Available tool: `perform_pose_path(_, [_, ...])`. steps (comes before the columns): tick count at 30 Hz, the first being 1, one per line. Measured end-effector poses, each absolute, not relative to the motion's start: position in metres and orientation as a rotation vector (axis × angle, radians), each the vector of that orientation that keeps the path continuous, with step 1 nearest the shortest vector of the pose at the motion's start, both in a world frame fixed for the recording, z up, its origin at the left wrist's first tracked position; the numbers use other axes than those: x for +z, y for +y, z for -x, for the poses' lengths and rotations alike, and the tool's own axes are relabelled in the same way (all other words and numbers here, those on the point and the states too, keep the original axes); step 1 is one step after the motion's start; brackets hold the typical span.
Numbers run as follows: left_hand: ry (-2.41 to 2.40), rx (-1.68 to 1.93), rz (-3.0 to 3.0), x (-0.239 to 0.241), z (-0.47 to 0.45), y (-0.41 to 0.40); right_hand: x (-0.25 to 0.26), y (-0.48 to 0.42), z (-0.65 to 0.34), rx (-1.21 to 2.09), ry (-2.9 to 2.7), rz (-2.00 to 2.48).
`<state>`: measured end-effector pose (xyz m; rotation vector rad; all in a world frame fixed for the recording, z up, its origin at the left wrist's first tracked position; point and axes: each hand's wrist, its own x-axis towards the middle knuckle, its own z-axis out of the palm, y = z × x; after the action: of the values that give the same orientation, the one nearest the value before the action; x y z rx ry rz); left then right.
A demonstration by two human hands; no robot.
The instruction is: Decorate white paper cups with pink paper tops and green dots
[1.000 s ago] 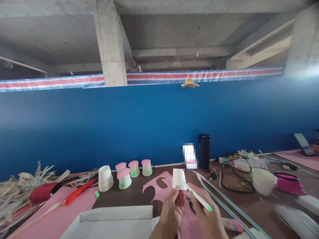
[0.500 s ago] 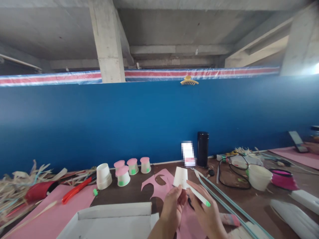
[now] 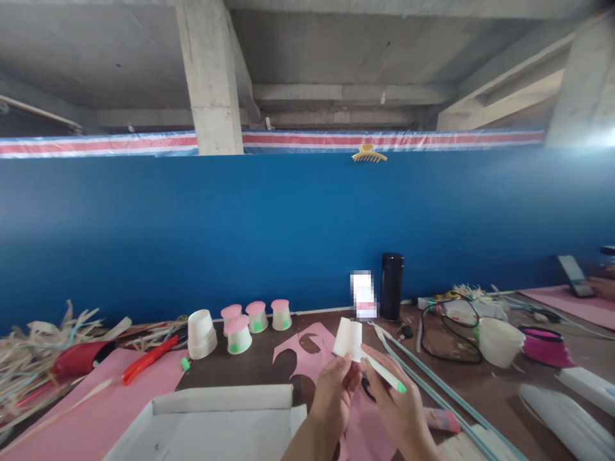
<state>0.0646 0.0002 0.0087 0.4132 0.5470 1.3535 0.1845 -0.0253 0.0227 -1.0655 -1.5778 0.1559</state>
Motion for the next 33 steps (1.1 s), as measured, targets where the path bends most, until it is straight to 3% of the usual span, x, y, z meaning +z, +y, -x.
perform_pose_path(33, [0.505, 1.331, -0.434, 0.0117, -0.0622, -0.0042, 0.0303, -0.0268, -0.1838, 0.055, -1.574, 1.091])
